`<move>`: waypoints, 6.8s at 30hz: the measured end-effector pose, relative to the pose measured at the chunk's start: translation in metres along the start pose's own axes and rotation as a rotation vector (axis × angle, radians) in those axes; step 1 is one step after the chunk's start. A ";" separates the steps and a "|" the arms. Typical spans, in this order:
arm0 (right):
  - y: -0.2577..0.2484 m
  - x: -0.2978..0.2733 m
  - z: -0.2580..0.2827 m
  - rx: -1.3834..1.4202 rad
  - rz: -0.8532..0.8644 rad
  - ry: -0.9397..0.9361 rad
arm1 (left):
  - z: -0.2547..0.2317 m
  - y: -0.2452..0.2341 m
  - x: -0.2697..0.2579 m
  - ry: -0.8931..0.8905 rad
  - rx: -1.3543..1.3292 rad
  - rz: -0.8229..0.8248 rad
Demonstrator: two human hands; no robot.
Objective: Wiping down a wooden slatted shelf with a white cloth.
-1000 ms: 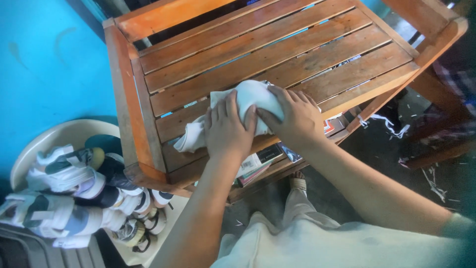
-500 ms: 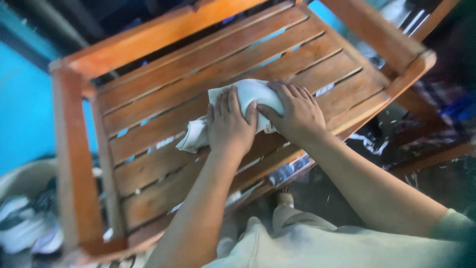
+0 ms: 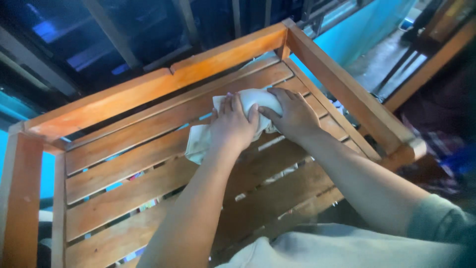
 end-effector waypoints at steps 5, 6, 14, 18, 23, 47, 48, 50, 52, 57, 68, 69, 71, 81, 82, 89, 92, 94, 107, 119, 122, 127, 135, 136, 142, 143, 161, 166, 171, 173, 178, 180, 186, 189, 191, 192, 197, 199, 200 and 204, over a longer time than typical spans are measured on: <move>0.003 0.039 -0.005 0.009 0.026 -0.011 | 0.008 0.001 0.037 -0.013 -0.041 -0.011; 0.004 0.045 -0.006 0.025 0.024 -0.026 | 0.007 0.000 0.043 -0.021 -0.044 -0.010; 0.000 0.066 -0.007 -0.021 0.057 -0.112 | 0.010 -0.003 0.054 -0.048 0.005 -0.033; 0.002 0.055 -0.005 -0.061 0.056 -0.137 | 0.014 0.002 0.045 -0.063 -0.022 -0.094; 0.015 0.030 0.032 -0.089 0.071 -0.101 | 0.043 0.002 0.018 -0.090 0.014 -0.100; 0.077 -0.159 0.162 -0.105 0.070 -0.188 | 0.125 -0.031 -0.244 -0.184 -0.030 -0.154; 0.077 -0.168 0.162 -0.112 0.075 -0.180 | 0.125 -0.027 -0.252 -0.177 -0.030 -0.146; 0.075 -0.185 0.162 -0.082 0.067 -0.182 | 0.118 -0.033 -0.267 -0.176 -0.049 -0.128; 0.071 -0.200 0.158 -0.052 0.058 -0.180 | 0.111 -0.034 -0.277 -0.172 -0.069 -0.108; 0.063 -0.218 0.133 -0.097 0.067 -0.128 | 0.083 -0.033 -0.290 -0.071 -0.035 -0.091; 0.041 -0.126 0.091 -0.071 0.088 -0.058 | 0.048 -0.010 -0.184 -0.101 0.055 -0.082; 0.040 -0.113 0.091 -0.059 0.110 -0.049 | 0.048 -0.009 -0.173 -0.114 0.055 -0.100; 0.035 -0.095 0.095 -0.064 0.123 -0.074 | 0.056 -0.005 -0.154 -0.119 0.032 -0.143; 0.070 0.034 0.091 -0.129 0.103 -0.157 | 0.112 -0.003 -0.039 -0.144 0.112 -0.320; 0.073 0.045 0.092 -0.125 0.104 -0.162 | 0.116 -0.007 -0.031 -0.148 0.116 -0.321; 0.069 0.082 0.115 -0.130 0.156 -0.199 | 0.135 -0.024 0.002 -0.221 0.059 -0.219; 0.072 0.087 0.110 -0.099 0.159 -0.210 | 0.135 -0.027 0.000 -0.224 0.056 -0.204; 0.073 0.084 0.107 -0.115 0.164 -0.199 | 0.133 -0.027 -0.003 -0.220 0.064 -0.188; 0.077 0.014 0.100 -0.098 0.157 -0.167 | 0.120 -0.028 -0.078 -0.153 -0.014 -0.115; 0.081 -0.120 0.145 -0.080 0.072 -0.159 | 0.126 -0.022 -0.200 -0.145 -0.001 -0.134; 0.086 -0.147 0.161 -0.080 0.064 -0.181 | 0.133 -0.022 -0.231 -0.160 0.006 -0.171; 0.091 -0.179 0.190 0.039 0.106 -0.216 | 0.144 -0.027 -0.279 -0.197 -0.078 -0.239; 0.099 -0.191 0.198 0.067 0.194 -0.273 | 0.152 -0.012 -0.304 -0.312 0.016 -0.340; 0.100 -0.191 0.193 0.065 0.194 -0.273 | 0.146 -0.018 -0.303 -0.312 0.014 -0.341; 0.083 -0.186 0.163 -0.028 0.231 -0.343 | 0.120 -0.032 -0.272 -0.423 -0.047 -0.123; 0.075 -0.188 0.157 -0.024 0.264 -0.373 | 0.103 -0.044 -0.270 -0.488 -0.049 -0.088; -0.038 -0.159 -0.049 -0.059 0.087 -0.362 | -0.107 0.032 -0.152 -0.473 -0.109 -0.207; -0.053 -0.155 -0.091 0.013 0.093 -0.158 | -0.154 0.048 -0.118 -0.360 -0.100 -0.185; -0.050 -0.157 -0.089 0.082 0.076 -0.200 | -0.141 0.065 -0.108 -0.385 -0.034 -0.284; -0.057 -0.160 -0.087 0.082 0.078 -0.218 | -0.144 0.062 -0.112 -0.385 -0.043 -0.286; -0.057 -0.158 -0.084 0.060 0.076 -0.224 | -0.141 0.068 -0.116 -0.369 -0.101 -0.315; -0.065 -0.155 -0.074 0.057 0.126 -0.145 | -0.133 0.071 -0.119 -0.299 -0.091 -0.362; -0.030 -0.153 -0.084 -0.110 -0.105 -0.185 | -0.108 0.058 -0.166 -0.018 -0.074 -0.363; -0.005 -0.157 -0.070 -0.138 -0.226 -0.178 | -0.076 0.062 -0.177 0.030 -0.057 -0.411; -0.002 -0.160 -0.033 -0.118 -0.141 -0.161 | -0.047 0.056 -0.184 -0.001 -0.050 -0.389; 0.000 -0.163 -0.016 -0.096 -0.066 -0.129 | -0.034 0.055 -0.188 -0.016 -0.040 -0.362; 0.032 -0.174 0.066 -0.111 0.007 -0.202 | 0.040 0.025 -0.225 -0.088 -0.116 -0.319; 0.049 -0.176 0.093 -0.122 0.031 -0.220 | 0.067 0.013 -0.242 -0.104 -0.097 -0.302; 0.056 -0.177 0.107 -0.110 0.018 -0.254 | 0.080 0.008 -0.251 -0.117 -0.059 -0.317; 0.086 -0.181 0.158 -0.061 0.075 -0.291 | 0.116 -0.017 -0.291 -0.230 0.025 -0.336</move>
Point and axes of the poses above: each hand's wrist, its own x-axis towards the middle knuckle, its own y-axis out of the palm, z = x × y, the point moved 1 cm from there along x, towards the middle knuckle, and after that the axes turned 2 degrees about y, right-handed, at the moved point
